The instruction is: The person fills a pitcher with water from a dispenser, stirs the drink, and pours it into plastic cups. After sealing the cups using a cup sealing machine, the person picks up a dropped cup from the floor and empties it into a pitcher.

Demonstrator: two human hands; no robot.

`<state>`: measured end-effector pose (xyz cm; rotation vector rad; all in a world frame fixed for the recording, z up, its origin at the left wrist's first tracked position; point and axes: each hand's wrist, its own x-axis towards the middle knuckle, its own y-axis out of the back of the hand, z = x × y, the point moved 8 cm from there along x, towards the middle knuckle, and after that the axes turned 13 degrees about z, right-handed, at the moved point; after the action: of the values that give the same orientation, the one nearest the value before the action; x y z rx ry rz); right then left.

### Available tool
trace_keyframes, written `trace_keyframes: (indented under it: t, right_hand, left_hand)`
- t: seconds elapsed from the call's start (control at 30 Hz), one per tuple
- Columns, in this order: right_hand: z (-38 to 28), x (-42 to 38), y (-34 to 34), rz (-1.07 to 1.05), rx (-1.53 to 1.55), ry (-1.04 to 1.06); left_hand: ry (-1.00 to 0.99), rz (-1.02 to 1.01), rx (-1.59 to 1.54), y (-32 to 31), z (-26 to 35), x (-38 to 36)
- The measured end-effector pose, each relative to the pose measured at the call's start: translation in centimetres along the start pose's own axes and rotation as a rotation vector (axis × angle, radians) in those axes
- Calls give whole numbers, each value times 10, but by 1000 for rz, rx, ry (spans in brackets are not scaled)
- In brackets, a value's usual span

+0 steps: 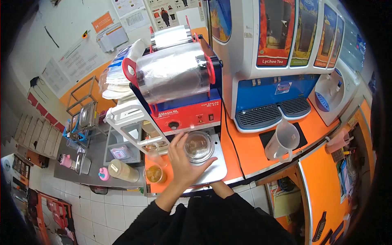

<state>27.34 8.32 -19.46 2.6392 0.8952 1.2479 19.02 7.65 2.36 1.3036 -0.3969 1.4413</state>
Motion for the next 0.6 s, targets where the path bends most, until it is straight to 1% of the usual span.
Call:
trace_keyframes:
  t: [0.03, 0.13, 0.23, 0.33, 0.43, 0.6]
  right_hand:
    - [0, -2, 1, -2, 6, -12]
    - [-2, -7, 3, 3, 18, -33]
    - [-2, -12, 5, 7, 32, -53]
    - [-2, -16, 7, 11, 41, -78]
    - [-1, -17, 8, 12, 54, -92]
    - [1, -28, 9, 24, 83, -155]
  left_hand:
    - [155, -45, 35, -7, -10, -10]
    - [266, -58, 33, -27, -34, -30]
    - [472, -15, -168, -40, -55, -34]
    - [626, -3, -385, -54, -67, -37]
    - [521, 115, -448, -50, -63, -33]
    - [486, 138, -437, -46, -62, -37]
